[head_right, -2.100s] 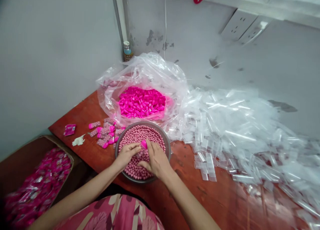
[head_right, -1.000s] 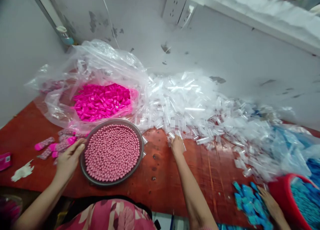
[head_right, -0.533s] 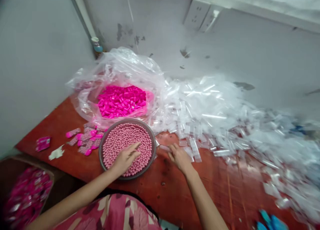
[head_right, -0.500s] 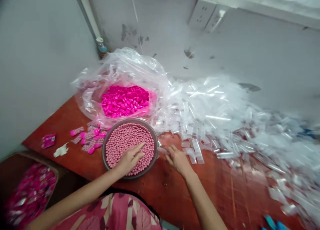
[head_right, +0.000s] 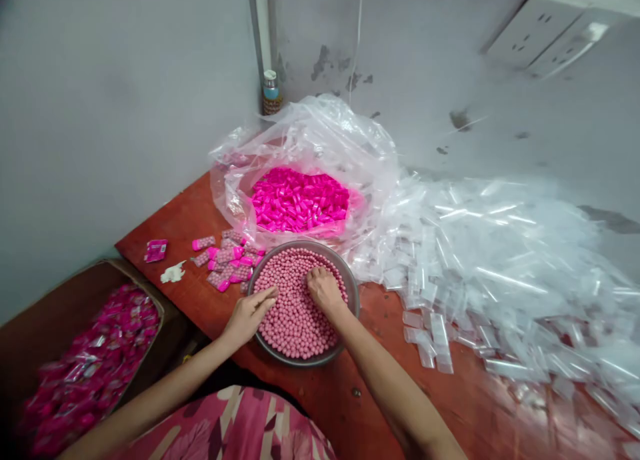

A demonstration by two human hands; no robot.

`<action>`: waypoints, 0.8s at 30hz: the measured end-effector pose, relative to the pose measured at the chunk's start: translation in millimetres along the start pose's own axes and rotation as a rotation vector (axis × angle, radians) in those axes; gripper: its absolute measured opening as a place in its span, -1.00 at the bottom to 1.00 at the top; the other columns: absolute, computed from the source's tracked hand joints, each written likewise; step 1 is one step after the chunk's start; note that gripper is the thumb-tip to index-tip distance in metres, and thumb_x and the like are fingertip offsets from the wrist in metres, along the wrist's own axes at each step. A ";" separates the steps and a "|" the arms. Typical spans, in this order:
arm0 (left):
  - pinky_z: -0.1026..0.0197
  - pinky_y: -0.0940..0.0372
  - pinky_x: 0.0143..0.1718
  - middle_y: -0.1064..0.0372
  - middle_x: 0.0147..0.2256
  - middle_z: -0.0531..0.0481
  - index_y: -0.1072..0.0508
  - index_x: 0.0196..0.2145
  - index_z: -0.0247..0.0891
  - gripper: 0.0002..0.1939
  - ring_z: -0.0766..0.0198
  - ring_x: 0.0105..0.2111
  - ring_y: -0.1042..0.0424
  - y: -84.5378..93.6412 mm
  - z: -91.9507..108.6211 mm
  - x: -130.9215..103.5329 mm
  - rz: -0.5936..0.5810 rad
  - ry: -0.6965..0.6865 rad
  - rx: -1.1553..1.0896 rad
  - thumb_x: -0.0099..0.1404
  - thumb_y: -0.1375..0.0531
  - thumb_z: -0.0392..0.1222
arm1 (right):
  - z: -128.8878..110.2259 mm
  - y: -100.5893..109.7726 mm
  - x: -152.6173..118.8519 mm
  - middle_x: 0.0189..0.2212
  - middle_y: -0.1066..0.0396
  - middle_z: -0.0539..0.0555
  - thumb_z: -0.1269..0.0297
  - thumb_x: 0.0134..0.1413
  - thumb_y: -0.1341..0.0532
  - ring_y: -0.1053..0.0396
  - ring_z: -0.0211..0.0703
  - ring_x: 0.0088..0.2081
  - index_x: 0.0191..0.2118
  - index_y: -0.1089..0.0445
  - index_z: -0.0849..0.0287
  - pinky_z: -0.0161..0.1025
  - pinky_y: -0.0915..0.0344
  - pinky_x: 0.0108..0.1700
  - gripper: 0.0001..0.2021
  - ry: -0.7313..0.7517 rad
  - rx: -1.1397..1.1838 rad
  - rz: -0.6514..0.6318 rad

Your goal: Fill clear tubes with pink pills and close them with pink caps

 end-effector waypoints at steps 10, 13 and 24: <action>0.18 -0.23 -0.09 -0.36 -0.11 -0.11 -0.32 -0.04 -0.25 -0.64 0.22 -0.13 -0.36 22.4 -16.1 12.8 0.098 0.024 -0.011 0.19 -0.05 -0.21 | -23.8 -35.6 5.8 -0.46 -0.34 -0.01 0.48 0.01 0.04 -0.29 -0.29 -0.40 -0.37 -0.29 0.22 -0.39 -0.21 -0.36 -0.82 0.071 0.339 -0.085; 0.21 -0.23 -0.13 -0.39 -0.15 -0.08 -0.35 -0.08 -0.24 -0.65 0.22 -0.17 -0.37 5.9 -5.7 21.6 0.043 -0.003 0.003 0.15 -0.09 -0.20 | -32.3 -21.9 -6.9 -0.43 -0.34 -0.01 0.34 0.08 0.04 -0.31 -0.29 -0.39 -0.29 -0.25 0.22 -0.38 -0.24 -0.37 -0.84 0.066 0.536 -0.049; 0.17 -0.23 -0.15 -0.41 -0.17 -0.06 -0.38 -0.11 -0.30 -0.65 0.19 -0.19 -0.37 -25.8 11.6 37.4 -0.157 0.026 -0.202 0.17 -0.06 -0.14 | -35.9 65.7 -39.9 -0.10 -0.26 0.12 0.28 0.04 -0.10 -0.29 -0.18 -0.14 0.03 -0.12 0.07 -0.16 -0.25 -0.11 -0.61 0.242 0.479 0.126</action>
Point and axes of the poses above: each hand's wrist, its own x-axis towards the middle knuckle, its own y-axis out of the back of the hand, z = x × y, the point moved 7 cm from there along x, towards the middle knuckle
